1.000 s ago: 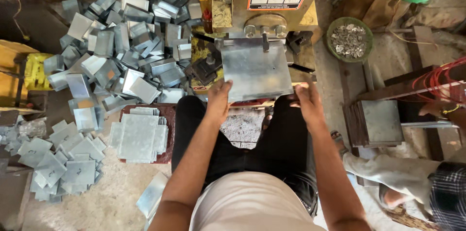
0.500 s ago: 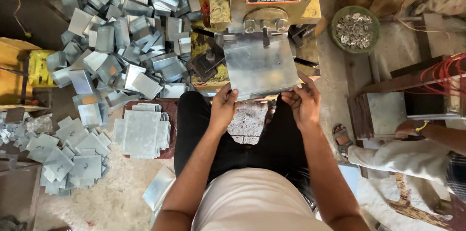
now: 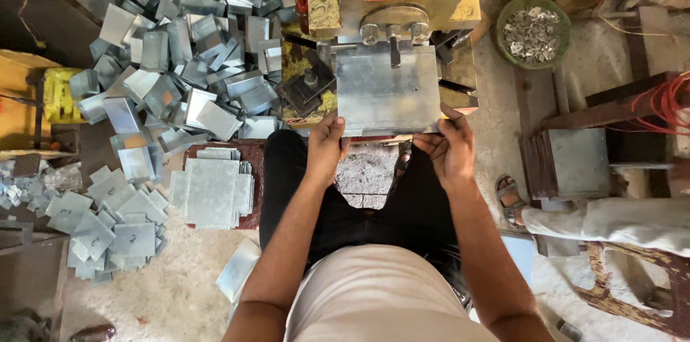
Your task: The person operates a manual hydraulic press to punch holes in rectangular metal sheets. They pick up a sheet from a stack, place it into the press, activate the machine, and then remove the processed sheet to place it on a pile. This repetitive cycle continues for the duration of the clip.
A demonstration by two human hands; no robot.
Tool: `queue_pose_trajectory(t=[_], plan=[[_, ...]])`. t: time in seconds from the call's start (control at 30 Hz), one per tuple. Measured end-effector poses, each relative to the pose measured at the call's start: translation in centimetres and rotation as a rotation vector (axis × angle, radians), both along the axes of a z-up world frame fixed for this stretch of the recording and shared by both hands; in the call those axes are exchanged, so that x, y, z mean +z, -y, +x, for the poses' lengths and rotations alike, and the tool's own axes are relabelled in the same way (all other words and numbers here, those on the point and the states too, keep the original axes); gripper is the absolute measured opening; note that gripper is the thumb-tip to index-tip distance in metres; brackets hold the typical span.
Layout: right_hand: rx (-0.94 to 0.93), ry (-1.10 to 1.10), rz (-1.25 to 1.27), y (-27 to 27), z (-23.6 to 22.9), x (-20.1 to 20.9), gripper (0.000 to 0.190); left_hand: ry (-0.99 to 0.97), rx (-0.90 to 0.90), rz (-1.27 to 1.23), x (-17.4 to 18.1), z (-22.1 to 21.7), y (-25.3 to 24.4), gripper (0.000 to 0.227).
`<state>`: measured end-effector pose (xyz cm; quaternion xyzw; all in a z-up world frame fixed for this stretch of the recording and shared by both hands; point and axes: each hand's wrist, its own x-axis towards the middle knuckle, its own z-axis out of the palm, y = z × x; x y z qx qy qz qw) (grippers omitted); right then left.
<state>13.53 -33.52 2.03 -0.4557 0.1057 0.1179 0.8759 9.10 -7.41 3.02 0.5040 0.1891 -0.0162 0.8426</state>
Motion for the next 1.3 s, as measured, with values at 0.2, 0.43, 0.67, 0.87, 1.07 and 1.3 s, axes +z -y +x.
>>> queue_pose_trajectory(t=[0.2, 0.43, 0.67, 0.87, 1.07, 1.3], plan=[[0.017, 0.032, 0.023, -0.5, -0.4, 1.5, 0.057, 0.055, -0.011, -0.045, -1.3, -0.1, -0.4, 0.048], [0.030, -0.003, 0.009, -0.3, -0.2, 1.5, 0.067, 0.035, -0.015, -0.104, -0.2, -0.1, -0.4, 0.060], [0.118, -0.121, -0.168, 0.0, 4.9, 2.0, 0.065, 0.026, -0.109, 0.040, 0.1, -0.4, -1.0, 0.082], [0.077, -0.020, -0.206, 0.2, 8.6, -0.8, 0.031, 0.153, -0.185, -0.077, -0.7, 0.2, 0.3, 0.087], [-0.239, 0.140, 0.022, -3.6, 0.0, 1.5, 0.056, 0.113, -0.302, 0.117, 2.7, -0.3, 1.1, 0.069], [0.120, -0.001, -0.071, -6.5, -2.3, 0.3, 0.031, 0.132, 0.021, 0.165, -2.3, 1.3, 1.1, 0.031]])
